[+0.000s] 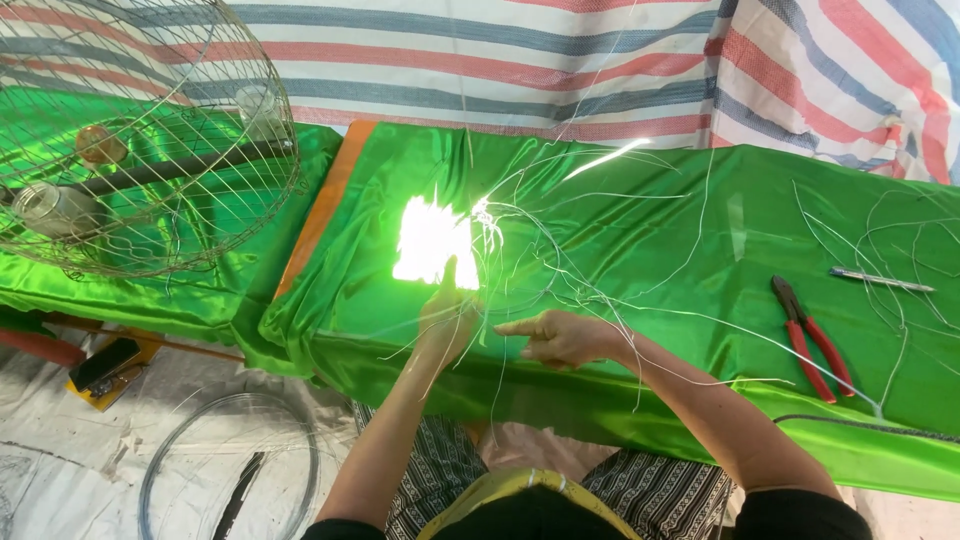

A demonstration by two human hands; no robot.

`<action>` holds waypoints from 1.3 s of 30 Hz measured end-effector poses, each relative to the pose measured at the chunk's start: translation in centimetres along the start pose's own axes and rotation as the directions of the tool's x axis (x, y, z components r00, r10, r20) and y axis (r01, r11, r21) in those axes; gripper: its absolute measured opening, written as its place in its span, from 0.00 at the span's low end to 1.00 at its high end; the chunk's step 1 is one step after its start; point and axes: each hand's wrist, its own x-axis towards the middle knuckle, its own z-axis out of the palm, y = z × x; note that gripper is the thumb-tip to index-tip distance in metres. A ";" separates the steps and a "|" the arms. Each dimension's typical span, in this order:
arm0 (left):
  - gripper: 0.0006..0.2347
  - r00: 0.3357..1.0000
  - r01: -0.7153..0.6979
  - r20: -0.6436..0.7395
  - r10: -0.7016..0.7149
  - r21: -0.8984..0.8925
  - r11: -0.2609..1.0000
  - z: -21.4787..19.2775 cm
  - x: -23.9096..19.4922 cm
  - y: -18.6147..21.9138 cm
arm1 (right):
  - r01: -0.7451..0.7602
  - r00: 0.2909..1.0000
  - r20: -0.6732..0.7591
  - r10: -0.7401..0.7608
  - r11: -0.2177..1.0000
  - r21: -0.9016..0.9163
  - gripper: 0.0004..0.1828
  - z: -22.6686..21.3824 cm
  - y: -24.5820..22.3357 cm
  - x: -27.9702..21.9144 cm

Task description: Manually bending and weaving thin metal wires to construct a circular cage-like structure.

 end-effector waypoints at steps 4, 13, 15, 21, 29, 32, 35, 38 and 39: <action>0.19 0.992 -0.022 0.127 0.020 0.009 1.000 -1.8 -1.2 1.2 | -0.011 1.000 -0.002 0.011 0.999 -0.032 0.32 -1.1 1.3 -0.5; 0.19 0.691 -0.555 0.103 0.715 0.709 0.434 -2.2 -3.4 -2.9 | -0.217 0.976 -0.130 0.176 0.857 -0.467 0.35 -2.2 -0.1 -2.6; 0.24 0.745 -0.624 0.077 0.662 0.429 0.653 -2.7 -4.0 -2.6 | -0.300 0.954 -0.160 0.254 0.783 -0.544 0.35 -2.0 1.3 -2.4; 0.19 0.624 -0.752 0.248 0.741 0.447 0.484 -1.2 -3.9 -3.4 | -0.016 0.994 -0.103 -0.025 0.926 -0.377 0.52 -0.7 0.0 -2.7; 0.36 0.563 -0.827 0.614 0.553 0.412 0.383 -3.6 -5.1 1.0 | 0.007 0.942 -0.321 -0.093 0.965 -0.261 0.61 -0.2 2.9 0.4; 0.30 0.608 -0.785 0.631 0.482 0.387 0.483 -3.8 -4.2 1.9 | -0.083 0.888 -0.458 -0.044 0.964 -0.254 0.55 0.4 4.4 2.2; 0.27 0.638 -0.765 0.576 0.512 0.394 0.509 -2.6 -3.0 0.1 | -0.197 0.798 -0.602 0.031 0.957 -0.211 0.51 1.1 3.9 3.2; 0.20 0.629 -0.769 0.493 0.601 0.278 0.576 -2.6 -1.8 -1.5 | -0.199 0.693 -0.719 0.054 0.973 -0.119 0.51 1.5 3.4 3.4; 0.17 0.637 -0.744 0.463 0.617 0.157 0.650 -2.9 -1.4 -1.7 | -0.151 0.642 -0.766 0.049 0.986 -0.064 0.51 1.5 3.4 3.5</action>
